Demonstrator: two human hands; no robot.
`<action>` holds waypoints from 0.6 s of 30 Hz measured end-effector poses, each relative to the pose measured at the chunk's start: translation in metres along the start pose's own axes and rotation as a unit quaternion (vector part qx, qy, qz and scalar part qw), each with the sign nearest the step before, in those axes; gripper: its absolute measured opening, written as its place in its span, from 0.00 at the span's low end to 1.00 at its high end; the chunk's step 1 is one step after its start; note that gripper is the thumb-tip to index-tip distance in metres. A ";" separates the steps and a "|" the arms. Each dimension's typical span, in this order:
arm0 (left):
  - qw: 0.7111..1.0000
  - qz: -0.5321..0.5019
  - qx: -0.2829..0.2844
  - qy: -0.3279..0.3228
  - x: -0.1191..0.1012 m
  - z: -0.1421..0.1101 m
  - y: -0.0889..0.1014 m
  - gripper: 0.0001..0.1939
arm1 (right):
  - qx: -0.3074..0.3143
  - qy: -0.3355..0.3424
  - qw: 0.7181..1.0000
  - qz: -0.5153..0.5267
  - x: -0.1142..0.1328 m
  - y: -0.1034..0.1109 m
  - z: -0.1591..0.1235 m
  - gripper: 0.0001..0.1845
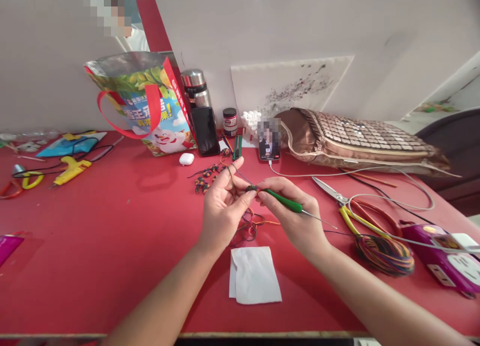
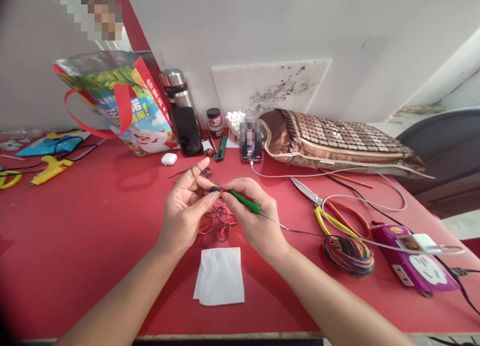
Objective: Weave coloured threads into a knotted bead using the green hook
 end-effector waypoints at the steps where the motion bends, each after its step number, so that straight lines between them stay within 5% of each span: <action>1: 1.000 -0.004 -0.001 0.003 0.000 -0.001 0.000 0.29 | -0.005 -0.003 1.000 0.007 -0.002 -0.001 -0.001 0.02; 9: 0.993 -0.086 -0.031 0.076 0.008 -0.002 -0.003 0.28 | -0.006 -0.012 1.000 0.025 -0.010 0.002 -0.004 0.03; 18: 0.997 -0.054 -0.008 0.063 0.008 -0.006 -0.004 0.28 | 0.011 0.002 1.000 0.022 -0.009 0.012 -0.006 0.05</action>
Point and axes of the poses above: each hand's wrist, its own z-axis towards the middle knuckle, its own y-axis out of the back of the hand, x = y × z, the point moved 2 cm from there along z, towards the middle knuckle, and after that the axes turned 14 degrees about -y, right-handed, at the moved point
